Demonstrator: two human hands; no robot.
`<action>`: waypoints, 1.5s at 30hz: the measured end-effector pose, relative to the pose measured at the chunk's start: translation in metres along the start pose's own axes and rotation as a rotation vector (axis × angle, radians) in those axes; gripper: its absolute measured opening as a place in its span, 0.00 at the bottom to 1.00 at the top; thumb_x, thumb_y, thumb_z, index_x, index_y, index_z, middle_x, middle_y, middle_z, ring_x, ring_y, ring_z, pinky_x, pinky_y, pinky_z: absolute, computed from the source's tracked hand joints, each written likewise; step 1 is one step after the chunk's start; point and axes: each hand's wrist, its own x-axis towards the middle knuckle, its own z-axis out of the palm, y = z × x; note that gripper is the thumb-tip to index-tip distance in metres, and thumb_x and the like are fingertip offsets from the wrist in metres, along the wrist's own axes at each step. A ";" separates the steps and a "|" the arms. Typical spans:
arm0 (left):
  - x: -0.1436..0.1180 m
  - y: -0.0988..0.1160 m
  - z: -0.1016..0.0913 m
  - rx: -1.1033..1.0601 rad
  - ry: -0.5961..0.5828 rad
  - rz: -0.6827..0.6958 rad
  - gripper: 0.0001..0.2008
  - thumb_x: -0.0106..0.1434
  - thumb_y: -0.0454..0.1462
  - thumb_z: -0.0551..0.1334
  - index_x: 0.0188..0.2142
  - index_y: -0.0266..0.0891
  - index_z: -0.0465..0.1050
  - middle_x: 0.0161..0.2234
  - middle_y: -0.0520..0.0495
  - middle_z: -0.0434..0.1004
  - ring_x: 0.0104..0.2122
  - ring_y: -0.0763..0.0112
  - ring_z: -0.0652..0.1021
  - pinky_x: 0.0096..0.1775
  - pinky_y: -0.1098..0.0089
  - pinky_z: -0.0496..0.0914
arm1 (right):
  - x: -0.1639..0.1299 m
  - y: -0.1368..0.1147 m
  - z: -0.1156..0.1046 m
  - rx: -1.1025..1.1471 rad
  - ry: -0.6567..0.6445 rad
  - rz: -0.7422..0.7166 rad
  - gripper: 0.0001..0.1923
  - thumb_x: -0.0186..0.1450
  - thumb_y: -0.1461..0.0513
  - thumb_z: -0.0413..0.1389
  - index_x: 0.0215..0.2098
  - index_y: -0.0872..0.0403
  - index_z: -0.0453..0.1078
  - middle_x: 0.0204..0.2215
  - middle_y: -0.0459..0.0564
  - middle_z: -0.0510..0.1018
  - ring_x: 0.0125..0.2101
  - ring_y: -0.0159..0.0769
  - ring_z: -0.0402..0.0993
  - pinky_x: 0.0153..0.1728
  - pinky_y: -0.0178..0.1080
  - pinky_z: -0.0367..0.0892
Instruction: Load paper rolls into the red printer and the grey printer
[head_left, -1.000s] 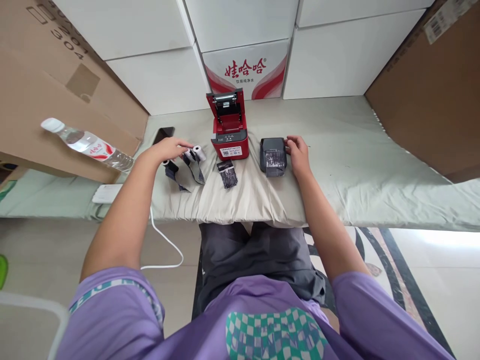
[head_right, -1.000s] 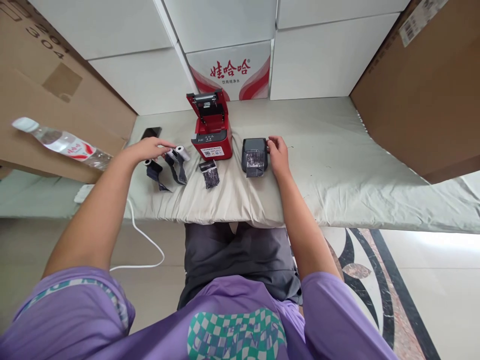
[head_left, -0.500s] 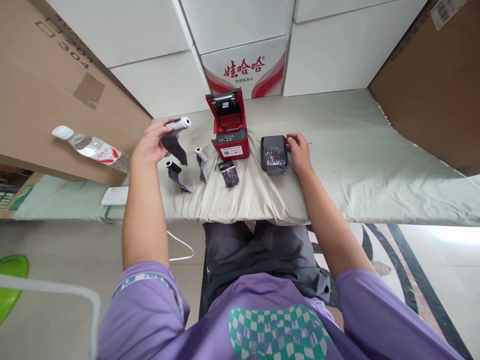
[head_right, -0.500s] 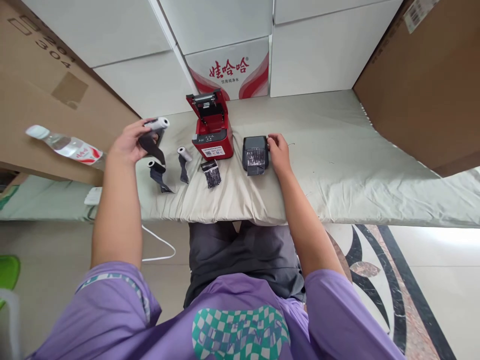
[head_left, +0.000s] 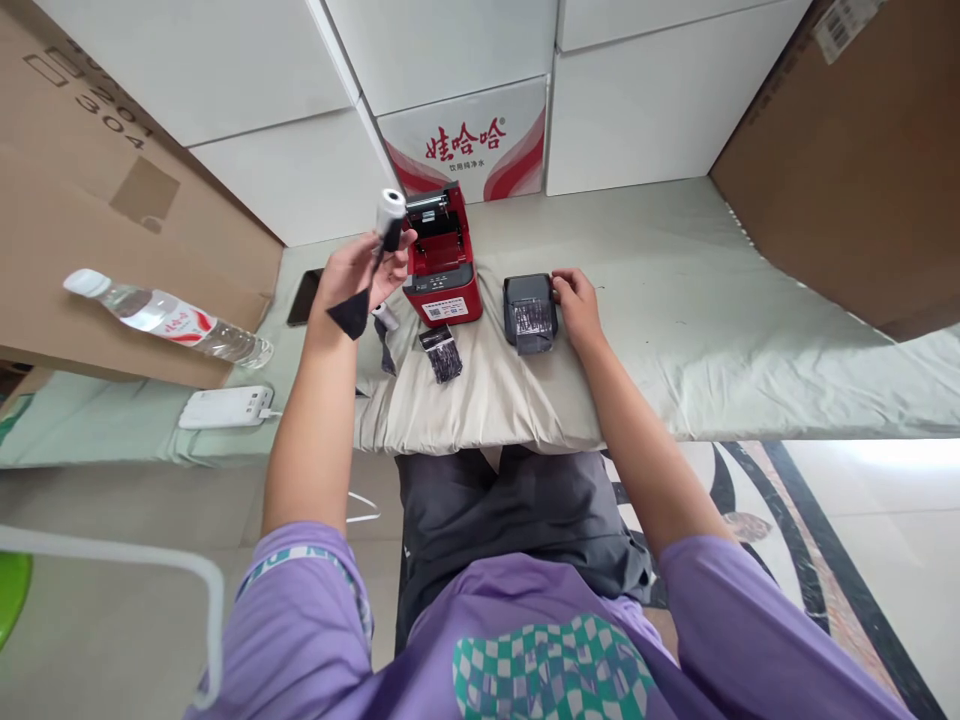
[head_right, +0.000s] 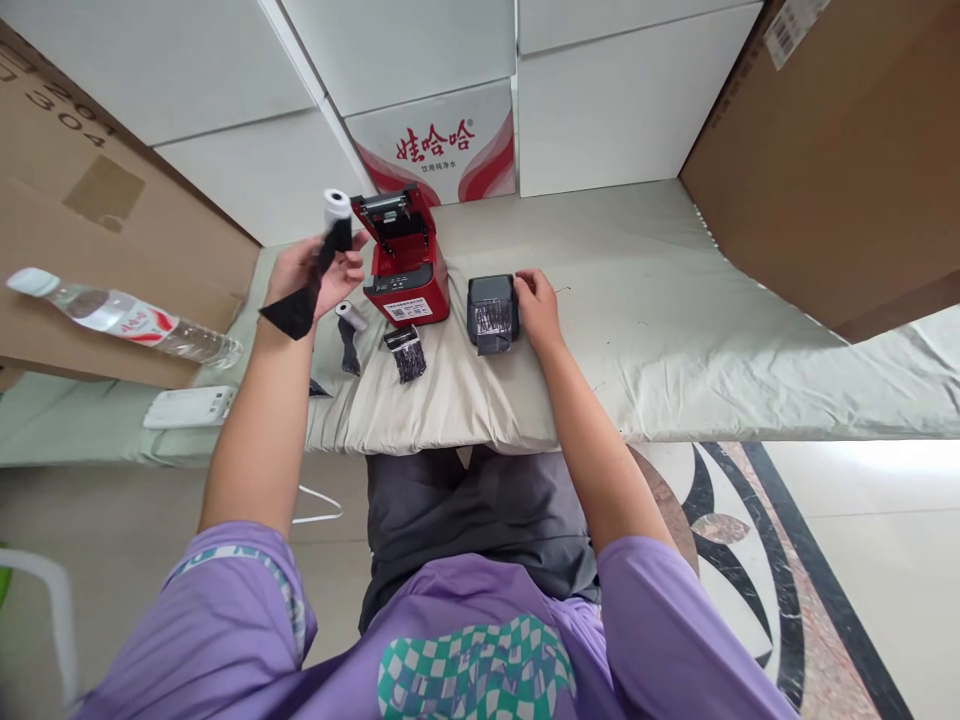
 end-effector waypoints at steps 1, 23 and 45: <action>0.001 0.002 0.005 -0.084 -0.022 0.016 0.20 0.63 0.49 0.62 0.50 0.43 0.72 0.54 0.42 0.80 0.44 0.65 0.76 0.41 0.64 0.70 | 0.000 0.000 0.000 -0.003 0.000 -0.005 0.15 0.64 0.48 0.58 0.41 0.48 0.72 0.41 0.47 0.79 0.47 0.39 0.76 0.56 0.45 0.72; 0.059 0.004 0.029 0.794 -0.007 0.132 0.15 0.45 0.31 0.73 0.30 0.42 0.72 0.33 0.48 0.80 0.38 0.57 0.80 0.44 0.61 0.74 | 0.004 0.007 0.002 -0.053 -0.013 -0.040 0.13 0.67 0.51 0.56 0.43 0.50 0.72 0.42 0.49 0.79 0.46 0.41 0.75 0.57 0.48 0.70; 0.061 0.001 0.032 0.805 -0.005 0.139 0.13 0.48 0.32 0.72 0.36 0.41 0.78 0.32 0.49 0.78 0.36 0.58 0.78 0.44 0.62 0.72 | 0.004 0.005 0.002 -0.106 -0.012 -0.066 0.11 0.67 0.53 0.56 0.42 0.50 0.72 0.45 0.50 0.79 0.47 0.41 0.75 0.58 0.48 0.69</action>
